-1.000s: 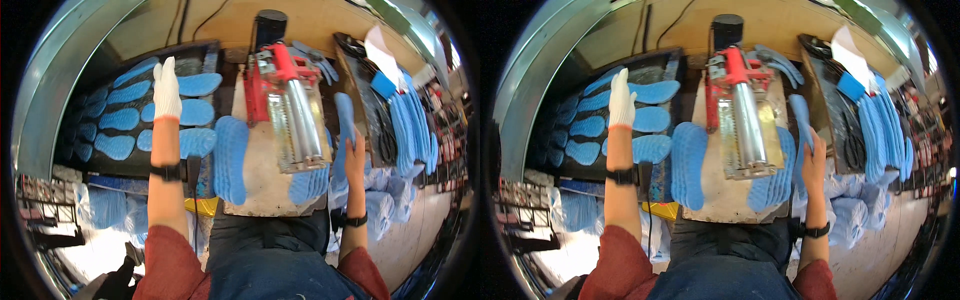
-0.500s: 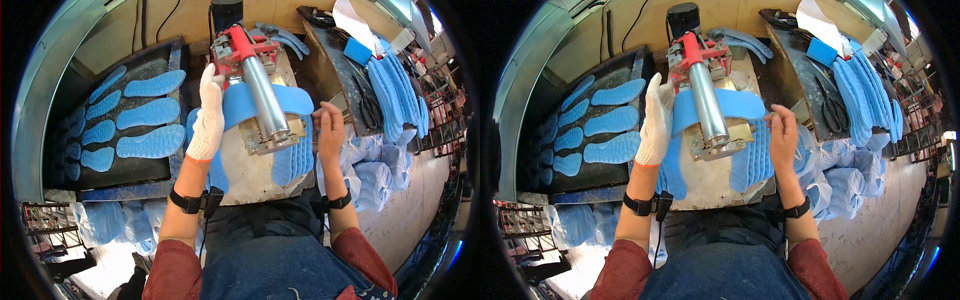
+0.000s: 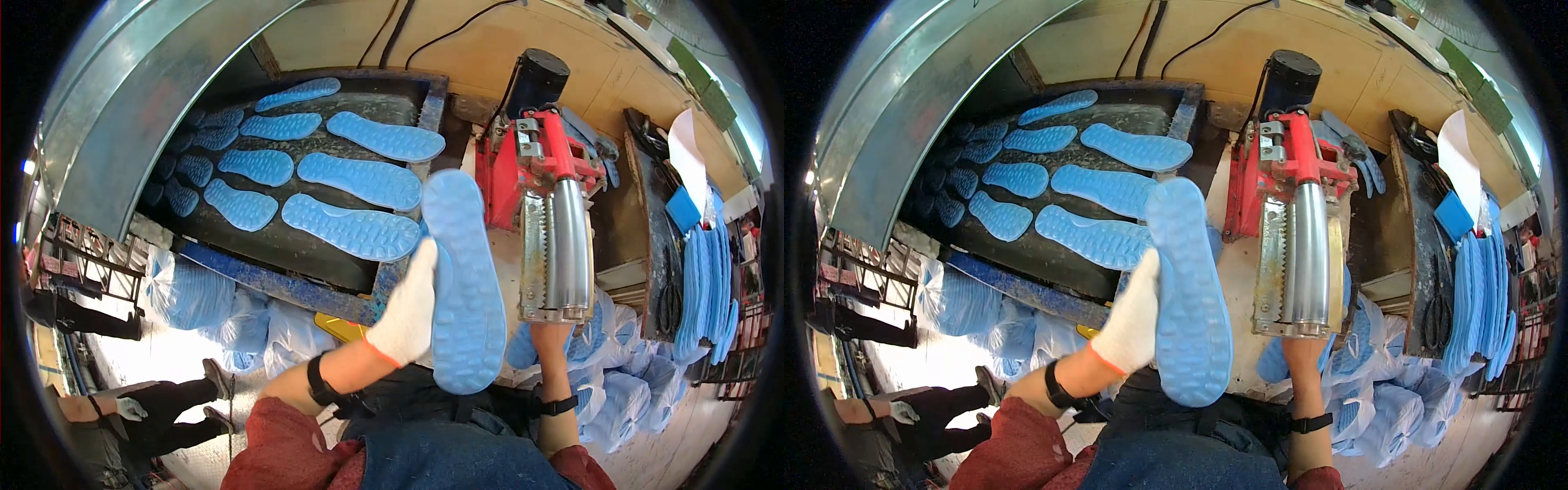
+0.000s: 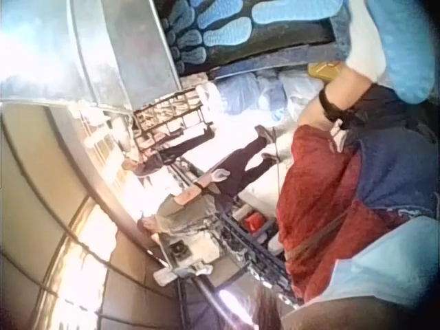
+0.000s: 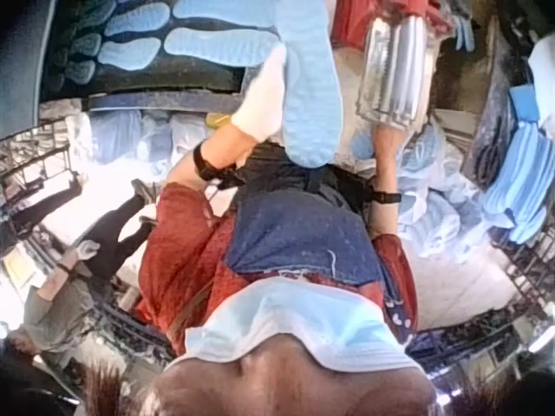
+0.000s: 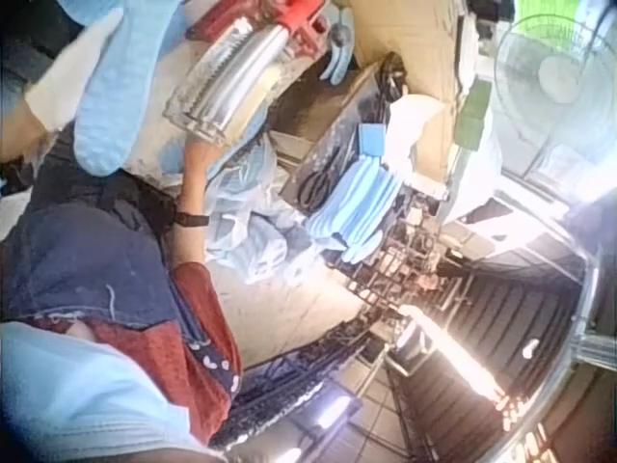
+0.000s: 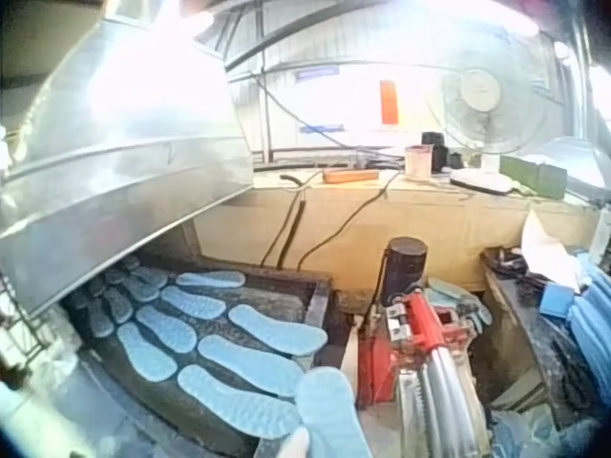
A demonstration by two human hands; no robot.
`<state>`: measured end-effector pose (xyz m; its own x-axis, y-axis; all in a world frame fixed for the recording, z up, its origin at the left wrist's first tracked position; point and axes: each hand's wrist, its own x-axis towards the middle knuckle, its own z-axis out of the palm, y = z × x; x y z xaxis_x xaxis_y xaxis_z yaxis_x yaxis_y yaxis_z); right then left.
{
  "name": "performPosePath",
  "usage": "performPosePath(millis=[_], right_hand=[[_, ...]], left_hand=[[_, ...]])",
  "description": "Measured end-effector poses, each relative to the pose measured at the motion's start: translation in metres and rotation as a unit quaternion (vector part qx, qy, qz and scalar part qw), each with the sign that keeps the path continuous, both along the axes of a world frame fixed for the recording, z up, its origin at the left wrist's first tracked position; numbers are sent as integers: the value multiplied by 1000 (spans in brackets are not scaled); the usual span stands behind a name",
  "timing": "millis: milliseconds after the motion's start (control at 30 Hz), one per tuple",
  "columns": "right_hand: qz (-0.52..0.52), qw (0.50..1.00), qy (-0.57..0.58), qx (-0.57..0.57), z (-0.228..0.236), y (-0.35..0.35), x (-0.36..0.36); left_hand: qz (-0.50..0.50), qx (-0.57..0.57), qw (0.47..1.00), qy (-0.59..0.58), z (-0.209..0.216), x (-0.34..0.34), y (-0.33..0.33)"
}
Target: Applying adhesive to blue shoe soles using a roller machine and then sorting black shoe upper components.
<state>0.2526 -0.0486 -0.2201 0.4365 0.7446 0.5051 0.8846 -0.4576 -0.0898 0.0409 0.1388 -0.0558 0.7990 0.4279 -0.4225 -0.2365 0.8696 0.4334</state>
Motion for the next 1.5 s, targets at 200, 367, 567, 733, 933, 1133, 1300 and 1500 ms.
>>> performPosePath(millis=[200,367,567,733,933,1133,1300,1500], right_hand=[[14,999,14,39,5,2,5],[63,997,-48,10,-27,-8,13],[12,999,27,-40,-32,-20,12],[40,997,-49,35,-18,-7,9],[-4,998,60,-26,-7,-18,21],[-152,955,186,173,-1,-48,24],[-154,882,408,178,-8,-78,26],[-156,909,305,237,-8,-68,10]], left_hand=[[105,527,821,194,-14,64,163],[294,97,950,36,-8,131,287],[-55,673,426,602,-25,136,330],[169,336,907,191,19,98,269],[58,637,746,188,7,13,17],[-42,670,537,511,-53,-67,-90],[-100,609,588,522,-100,-82,-78],[-43,364,834,413,-127,-60,-80]])
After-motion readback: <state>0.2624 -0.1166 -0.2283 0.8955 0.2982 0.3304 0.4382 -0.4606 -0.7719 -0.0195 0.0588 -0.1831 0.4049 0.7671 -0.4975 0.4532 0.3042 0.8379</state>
